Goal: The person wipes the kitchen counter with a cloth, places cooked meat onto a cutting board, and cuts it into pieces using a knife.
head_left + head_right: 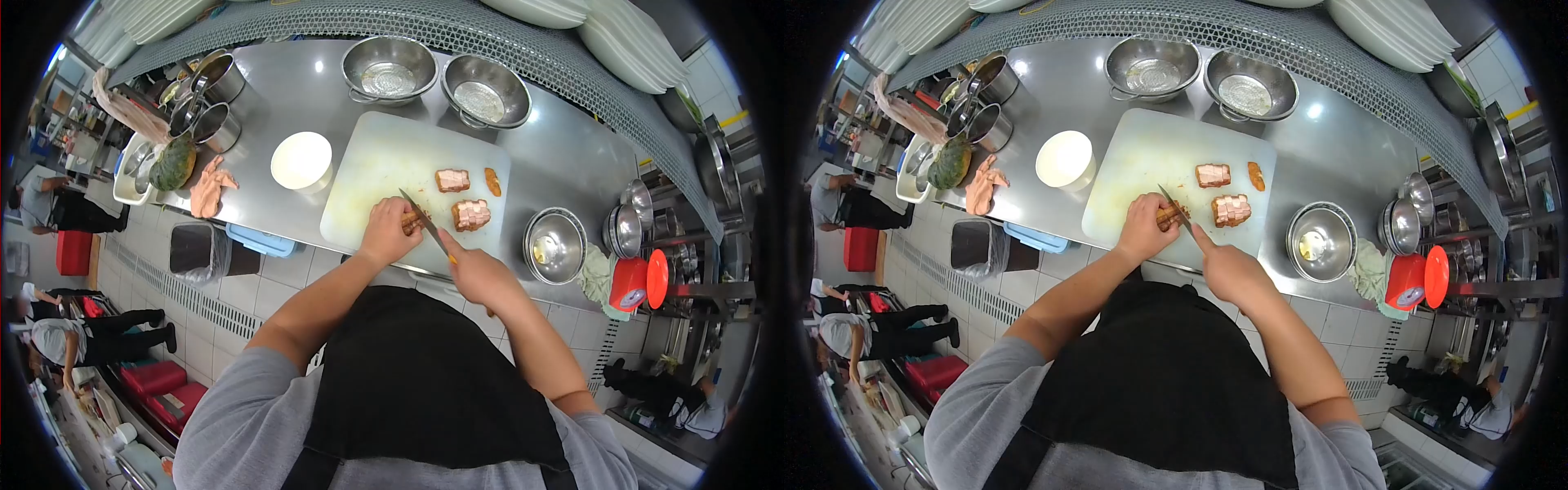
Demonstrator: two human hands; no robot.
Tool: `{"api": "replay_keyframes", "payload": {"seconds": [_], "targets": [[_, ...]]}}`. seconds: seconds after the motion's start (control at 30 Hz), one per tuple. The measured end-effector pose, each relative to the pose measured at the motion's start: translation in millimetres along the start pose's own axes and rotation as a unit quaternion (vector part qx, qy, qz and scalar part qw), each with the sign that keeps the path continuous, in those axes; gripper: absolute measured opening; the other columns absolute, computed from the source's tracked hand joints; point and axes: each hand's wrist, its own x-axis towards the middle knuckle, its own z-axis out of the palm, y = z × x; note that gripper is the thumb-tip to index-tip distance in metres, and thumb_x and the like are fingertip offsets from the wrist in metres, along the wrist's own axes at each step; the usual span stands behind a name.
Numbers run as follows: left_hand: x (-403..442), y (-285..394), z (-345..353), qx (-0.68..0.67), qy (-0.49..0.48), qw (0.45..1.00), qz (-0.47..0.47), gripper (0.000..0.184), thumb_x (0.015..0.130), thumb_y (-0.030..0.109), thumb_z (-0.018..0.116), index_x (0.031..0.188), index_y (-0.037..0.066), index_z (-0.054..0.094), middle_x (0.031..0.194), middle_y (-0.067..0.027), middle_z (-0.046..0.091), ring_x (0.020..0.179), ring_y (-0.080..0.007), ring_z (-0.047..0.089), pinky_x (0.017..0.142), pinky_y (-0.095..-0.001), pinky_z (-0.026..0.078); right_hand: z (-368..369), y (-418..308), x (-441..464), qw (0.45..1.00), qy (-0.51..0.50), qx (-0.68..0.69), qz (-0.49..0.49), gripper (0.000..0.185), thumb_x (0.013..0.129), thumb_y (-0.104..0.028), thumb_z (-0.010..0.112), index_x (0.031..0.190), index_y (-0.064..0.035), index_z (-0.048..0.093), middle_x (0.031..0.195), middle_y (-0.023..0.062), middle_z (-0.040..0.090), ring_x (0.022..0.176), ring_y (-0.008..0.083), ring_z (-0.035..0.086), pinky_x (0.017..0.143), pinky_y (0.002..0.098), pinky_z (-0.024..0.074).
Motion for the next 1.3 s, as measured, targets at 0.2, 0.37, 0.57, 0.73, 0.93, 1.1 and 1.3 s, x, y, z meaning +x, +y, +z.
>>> {"api": "replay_keyframes", "payload": {"seconds": [0.2, 0.37, 0.57, 0.73, 0.93, 1.1, 1.3], "targets": [[-2, 0, -1, 0.005, 0.005, 1.000, 0.019, 0.042, 0.069, 0.013, 0.076, 0.102, 0.007, 0.051, 0.098, -0.0130, 0.058, 0.097, -0.0353, 0.057, 0.088, -0.0459, 0.045, 2, 3, 8, 0.999, 0.017, -0.031, -0.028, 0.063, 0.101, -0.017, 0.040, 0.160, -0.0232, 0.020, 0.102, 0.0221, 0.068, 0.084, 0.0345, 0.068, 0.076, 0.0476, 0.0552], [-2, 2, -4, -0.009, 0.002, 1.000, -0.001, 0.041, 0.069, 0.012, 0.076, 0.102, 0.007, 0.051, 0.097, -0.0132, 0.058, 0.096, -0.0357, 0.057, 0.087, -0.0455, 0.045, 9, 26, -3, 0.999, 0.004, -0.024, -0.030, 0.064, 0.100, -0.019, 0.047, 0.159, -0.0251, 0.022, 0.092, 0.0230, 0.068, 0.080, 0.0383, 0.068, 0.072, 0.0492, 0.0542], [-2, 0, -1, -0.006, -0.005, 1.000, 0.014, 0.042, 0.069, 0.012, 0.076, 0.103, 0.007, 0.051, 0.098, -0.0137, 0.058, 0.097, -0.0357, 0.056, 0.087, -0.0453, 0.045, 41, 17, 54, 0.994, 0.085, 0.005, -0.075, 0.063, 0.101, -0.017, 0.043, 0.159, -0.0204, 0.021, 0.090, 0.0208, 0.069, 0.081, 0.0359, 0.068, 0.073, 0.0489, 0.0542], [-3, 1, -2, -0.004, 0.012, 1.000, 0.001, 0.043, 0.069, 0.012, 0.076, 0.104, 0.007, 0.051, 0.099, -0.0132, 0.058, 0.097, -0.0352, 0.056, 0.088, -0.0453, 0.044, 23, 21, 5, 0.997, 0.033, -0.042, -0.057, 0.065, 0.100, -0.017, 0.044, 0.160, -0.0181, 0.017, 0.090, 0.0215, 0.069, 0.082, 0.0366, 0.068, 0.075, 0.0489, 0.0536], [0, -1, -2, 0.003, 0.004, 1.000, 0.019, 0.044, 0.070, 0.012, 0.076, 0.105, 0.008, 0.052, 0.100, -0.0120, 0.058, 0.099, -0.0338, 0.057, 0.090, -0.0446, 0.044, 73, 42, 55, 0.991, 0.093, -0.022, -0.089, 0.069, 0.100, -0.018, 0.045, 0.160, -0.0247, 0.012, 0.095, 0.0223, 0.068, 0.084, 0.0369, 0.068, 0.077, 0.0489, 0.0535], [-5, 9, -24, 0.014, 0.015, 1.000, -0.004, 0.051, 0.071, 0.016, 0.077, 0.115, 0.005, 0.053, 0.116, -0.0160, 0.059, 0.113, -0.0358, 0.054, 0.098, -0.0456, 0.041, 62, 44, 33, 0.979, 0.161, -0.023, -0.124, 0.070, 0.100, -0.019, 0.051, 0.159, -0.0251, 0.016, 0.088, 0.0223, 0.068, 0.078, 0.0390, 0.067, 0.072, 0.0491, 0.0538], [-31, -4, -38, 0.074, 0.034, 0.997, -0.004, 0.056, 0.083, 0.025, 0.072, 0.129, 0.001, 0.050, 0.130, -0.0185, 0.054, 0.122, -0.0373, 0.049, 0.103, -0.0477, 0.037, 56, 26, 12, 0.978, 0.181, -0.003, -0.107, 0.066, 0.099, -0.020, 0.053, 0.158, -0.0236, 0.023, 0.089, 0.0209, 0.069, 0.078, 0.0390, 0.067, 0.073, 0.0497, 0.0544]]}}
